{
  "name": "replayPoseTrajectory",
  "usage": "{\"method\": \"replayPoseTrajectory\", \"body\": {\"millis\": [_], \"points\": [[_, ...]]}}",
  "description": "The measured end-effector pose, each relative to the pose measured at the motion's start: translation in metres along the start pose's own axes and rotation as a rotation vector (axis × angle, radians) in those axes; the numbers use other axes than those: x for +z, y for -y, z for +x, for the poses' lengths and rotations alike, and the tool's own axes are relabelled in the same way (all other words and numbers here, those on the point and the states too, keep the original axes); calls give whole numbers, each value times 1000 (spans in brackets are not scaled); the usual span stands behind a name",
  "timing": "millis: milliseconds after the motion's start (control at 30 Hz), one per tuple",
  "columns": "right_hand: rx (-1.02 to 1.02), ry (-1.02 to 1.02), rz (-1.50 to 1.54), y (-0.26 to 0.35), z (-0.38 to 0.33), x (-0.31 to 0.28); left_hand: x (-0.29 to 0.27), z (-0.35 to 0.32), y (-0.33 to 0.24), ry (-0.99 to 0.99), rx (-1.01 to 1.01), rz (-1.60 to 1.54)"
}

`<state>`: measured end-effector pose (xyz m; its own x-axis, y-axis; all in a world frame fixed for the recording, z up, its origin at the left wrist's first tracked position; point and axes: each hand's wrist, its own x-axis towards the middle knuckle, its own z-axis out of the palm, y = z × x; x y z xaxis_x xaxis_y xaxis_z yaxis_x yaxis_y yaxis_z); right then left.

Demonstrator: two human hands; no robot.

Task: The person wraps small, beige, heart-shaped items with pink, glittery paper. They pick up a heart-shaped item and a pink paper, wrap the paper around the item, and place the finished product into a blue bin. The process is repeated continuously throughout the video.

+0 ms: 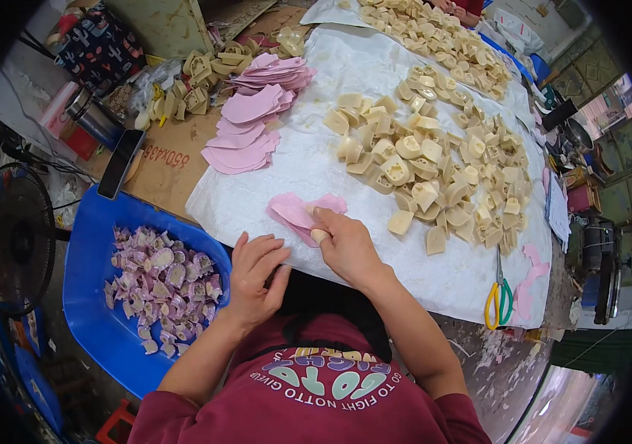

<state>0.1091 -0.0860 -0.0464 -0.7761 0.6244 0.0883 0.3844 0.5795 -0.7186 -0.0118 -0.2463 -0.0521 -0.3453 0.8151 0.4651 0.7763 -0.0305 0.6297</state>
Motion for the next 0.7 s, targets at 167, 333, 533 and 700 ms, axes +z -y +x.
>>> {"method": "replayPoseTrajectory", "body": {"millis": [167, 333, 533, 700], "points": [[47, -19, 158, -4, 2, 0, 17, 22, -4, 71, 94, 89], [246, -307, 492, -23, 1, -32, 18, 17, 5, 107, -33, 256], [-389, -519, -228, -12, -31, -55, 25, 29, -28, 111, -456, -686], [-475, -220, -170, -3, -56, -43, 43, 55, -35, 289, -1046, -1464]]}}
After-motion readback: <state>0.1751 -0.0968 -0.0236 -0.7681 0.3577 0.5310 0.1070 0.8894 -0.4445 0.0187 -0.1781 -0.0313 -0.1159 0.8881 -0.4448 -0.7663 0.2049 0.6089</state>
